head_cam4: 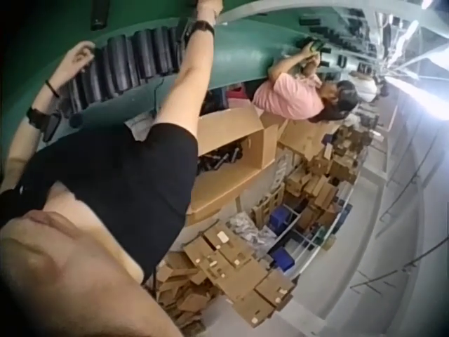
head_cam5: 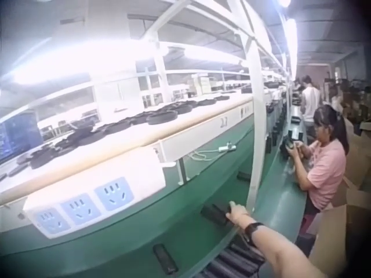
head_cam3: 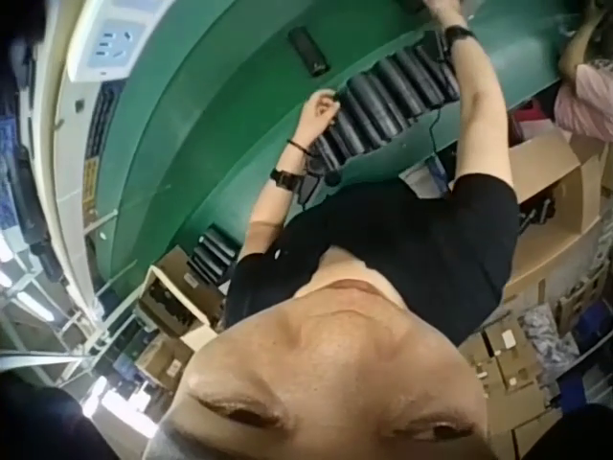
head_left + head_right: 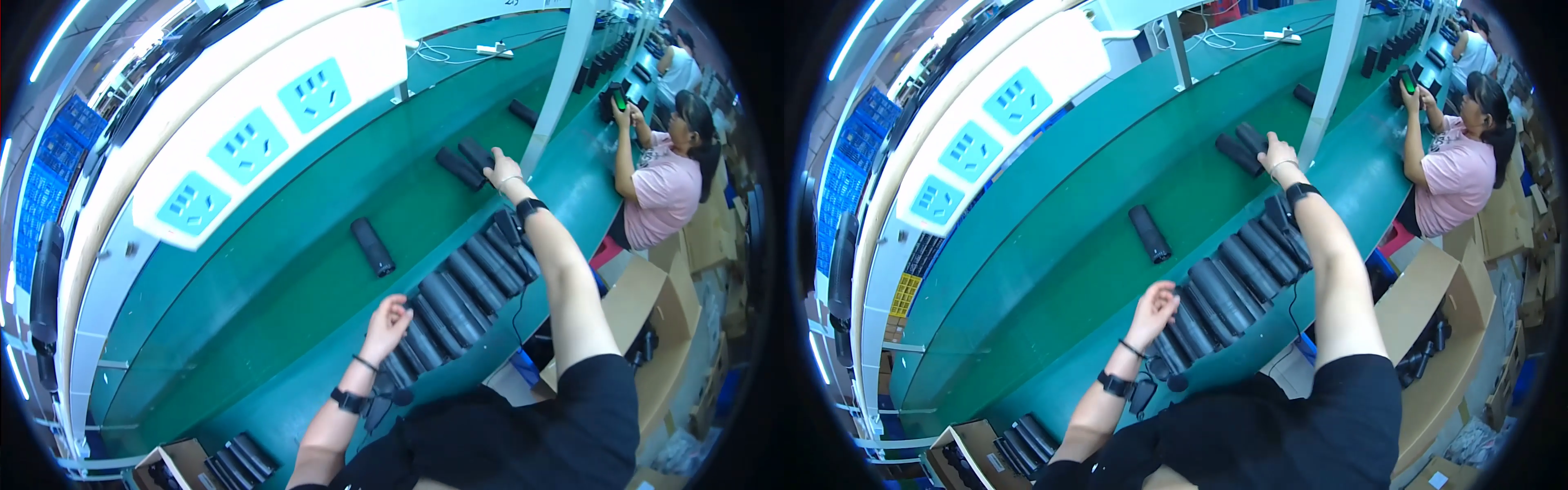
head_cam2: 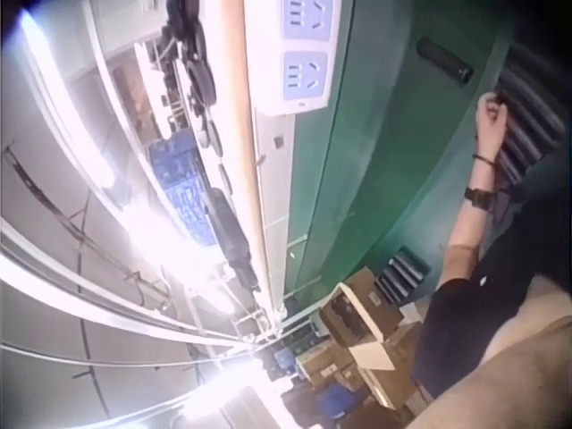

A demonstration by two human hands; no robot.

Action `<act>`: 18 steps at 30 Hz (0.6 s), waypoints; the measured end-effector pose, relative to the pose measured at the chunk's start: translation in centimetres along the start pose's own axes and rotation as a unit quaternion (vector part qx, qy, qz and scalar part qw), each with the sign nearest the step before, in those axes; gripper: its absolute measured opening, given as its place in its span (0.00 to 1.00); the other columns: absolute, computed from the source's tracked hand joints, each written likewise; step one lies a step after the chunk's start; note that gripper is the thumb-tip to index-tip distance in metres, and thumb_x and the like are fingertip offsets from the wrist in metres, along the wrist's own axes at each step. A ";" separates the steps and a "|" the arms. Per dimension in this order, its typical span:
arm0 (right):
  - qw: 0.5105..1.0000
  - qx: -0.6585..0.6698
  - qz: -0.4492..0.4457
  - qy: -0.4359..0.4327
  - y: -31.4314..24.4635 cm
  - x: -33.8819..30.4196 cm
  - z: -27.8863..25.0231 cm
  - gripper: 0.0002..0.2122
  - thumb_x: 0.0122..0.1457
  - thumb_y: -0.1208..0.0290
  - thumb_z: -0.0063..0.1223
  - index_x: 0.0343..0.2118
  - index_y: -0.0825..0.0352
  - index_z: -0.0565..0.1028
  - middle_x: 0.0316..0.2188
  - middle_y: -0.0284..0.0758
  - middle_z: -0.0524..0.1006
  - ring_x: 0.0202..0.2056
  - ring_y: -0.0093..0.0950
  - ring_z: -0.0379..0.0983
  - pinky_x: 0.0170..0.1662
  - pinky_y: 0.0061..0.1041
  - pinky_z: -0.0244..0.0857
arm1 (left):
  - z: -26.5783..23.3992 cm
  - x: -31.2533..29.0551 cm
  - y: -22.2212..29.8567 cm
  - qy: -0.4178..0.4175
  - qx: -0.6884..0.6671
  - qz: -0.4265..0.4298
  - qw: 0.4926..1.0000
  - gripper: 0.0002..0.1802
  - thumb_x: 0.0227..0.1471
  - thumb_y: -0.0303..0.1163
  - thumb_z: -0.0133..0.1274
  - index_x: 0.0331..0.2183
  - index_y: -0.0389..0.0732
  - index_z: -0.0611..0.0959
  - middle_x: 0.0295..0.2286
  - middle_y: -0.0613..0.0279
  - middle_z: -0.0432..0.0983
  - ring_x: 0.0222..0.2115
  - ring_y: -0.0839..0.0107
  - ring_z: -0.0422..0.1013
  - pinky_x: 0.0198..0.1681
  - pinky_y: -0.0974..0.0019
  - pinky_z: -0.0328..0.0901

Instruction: Arranging black cylindrical electronic components on a conveyor belt at a manual assembly station.

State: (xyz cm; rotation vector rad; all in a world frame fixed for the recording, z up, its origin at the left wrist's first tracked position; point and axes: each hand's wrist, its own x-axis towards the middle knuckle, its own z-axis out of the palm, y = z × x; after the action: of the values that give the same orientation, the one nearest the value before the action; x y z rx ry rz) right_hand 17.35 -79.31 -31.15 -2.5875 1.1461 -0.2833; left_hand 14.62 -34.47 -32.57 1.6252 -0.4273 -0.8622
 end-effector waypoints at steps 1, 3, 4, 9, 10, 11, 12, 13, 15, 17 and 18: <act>0.998 -0.056 0.027 -0.009 -0.8 1.5 0.5 0.27 0.51 0.63 0.56 0.55 0.57 0.63 0.43 0.48 0.74 0.45 0.45 0.71 0.49 0.39 0.67 | -0.6 -0.8 -0.2 -0.008 -0.012 -0.017 1.000 0.15 0.55 0.26 0.53 0.45 0.40 0.73 0.28 0.71 0.69 0.27 0.82 0.68 0.26 0.76 0.67; 0.995 -0.092 0.043 0.011 -1.5 3.5 1.7 0.17 0.55 0.68 0.51 0.49 0.56 0.66 0.41 0.45 0.74 0.46 0.45 0.70 0.47 0.41 0.68 | -2.2 -2.7 0.4 0.002 -0.019 -0.038 0.999 0.12 0.55 0.26 0.52 0.43 0.39 0.75 0.29 0.70 0.71 0.29 0.81 0.69 0.29 0.75 0.68; 0.993 -0.102 0.044 0.031 -1.2 4.3 2.3 0.14 0.58 0.72 0.44 0.48 0.57 0.66 0.40 0.45 0.74 0.45 0.45 0.71 0.45 0.40 0.69 | -3.2 -3.3 0.5 0.003 -0.012 -0.037 0.999 0.12 0.55 0.26 0.52 0.43 0.39 0.75 0.29 0.70 0.71 0.29 0.81 0.69 0.29 0.75 0.68; 0.995 -0.033 0.095 -0.004 0.6 7.2 7.0 0.21 0.55 0.73 0.49 0.53 0.56 0.63 0.46 0.47 0.71 0.50 0.47 0.65 0.48 0.43 0.67 | -7.5 -6.6 -1.5 0.158 -0.046 -0.103 0.981 0.10 0.55 0.27 0.52 0.41 0.40 0.77 0.30 0.66 0.75 0.31 0.77 0.72 0.32 0.73 0.68; 0.996 -0.022 0.088 0.006 1.8 7.3 7.8 0.20 0.56 0.74 0.48 0.53 0.56 0.63 0.47 0.48 0.70 0.51 0.48 0.64 0.49 0.44 0.66 | -7.8 -7.1 -2.3 0.161 -0.042 -0.103 0.981 0.10 0.55 0.27 0.52 0.41 0.40 0.77 0.30 0.66 0.75 0.31 0.77 0.72 0.32 0.73 0.68; 0.997 -0.011 0.078 0.016 2.6 7.5 8.5 0.20 0.57 0.75 0.47 0.53 0.56 0.63 0.47 0.48 0.69 0.52 0.48 0.62 0.49 0.45 0.65 | -8.1 -7.4 -3.2 0.174 -0.055 -0.124 0.975 0.10 0.55 0.27 0.52 0.41 0.40 0.77 0.30 0.66 0.75 0.31 0.77 0.72 0.32 0.72 0.68; 0.996 0.001 0.085 0.015 3.3 7.7 9.2 0.20 0.57 0.75 0.46 0.54 0.56 0.62 0.48 0.48 0.68 0.53 0.49 0.61 0.51 0.45 0.64 | -8.4 -7.7 -3.9 0.187 -0.069 -0.144 0.969 0.09 0.55 0.27 0.52 0.40 0.40 0.78 0.30 0.66 0.75 0.32 0.76 0.72 0.32 0.72 0.68; 0.996 0.013 0.090 0.012 3.2 7.7 9.7 0.21 0.57 0.76 0.45 0.54 0.56 0.62 0.49 0.49 0.67 0.54 0.49 0.60 0.52 0.45 0.63 | -8.4 -7.9 -4.2 0.194 -0.069 -0.144 0.968 0.09 0.55 0.27 0.52 0.40 0.40 0.78 0.30 0.66 0.75 0.32 0.76 0.72 0.32 0.72 0.68; 0.991 0.042 0.120 -0.027 3.1 8.0 10.3 0.24 0.56 0.79 0.44 0.56 0.55 0.61 0.54 0.47 0.63 0.57 0.49 0.56 0.56 0.45 0.59 | -7.8 -8.2 -4.9 0.216 -0.081 -0.175 0.957 0.09 0.55 0.28 0.52 0.40 0.41 0.78 0.30 0.65 0.75 0.31 0.76 0.72 0.33 0.72 0.68; 0.995 -0.017 0.074 -0.057 5.9 7.6 10.8 0.26 0.55 0.80 0.43 0.58 0.55 0.61 0.60 0.44 0.57 0.60 0.49 0.51 0.59 0.44 0.57 | -7.1 -7.8 -4.9 0.197 -0.072 -0.181 0.961 0.09 0.55 0.28 0.52 0.40 0.41 0.78 0.30 0.66 0.76 0.32 0.77 0.72 0.32 0.72 0.67; 0.997 -0.052 0.049 -0.038 6.8 7.8 10.6 0.28 0.53 0.80 0.45 0.58 0.55 0.62 0.63 0.42 0.53 0.62 0.47 0.49 0.60 0.43 0.55 | -6.7 -7.2 -4.5 0.181 -0.052 -0.157 0.970 0.09 0.55 0.28 0.52 0.40 0.41 0.78 0.30 0.66 0.76 0.32 0.77 0.72 0.32 0.72 0.67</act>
State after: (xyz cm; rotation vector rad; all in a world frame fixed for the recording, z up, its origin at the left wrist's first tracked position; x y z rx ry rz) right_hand 21.01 -87.50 -42.92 -2.5960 1.2876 -0.1047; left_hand 14.01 -23.83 -34.46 1.7324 0.1329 -0.7804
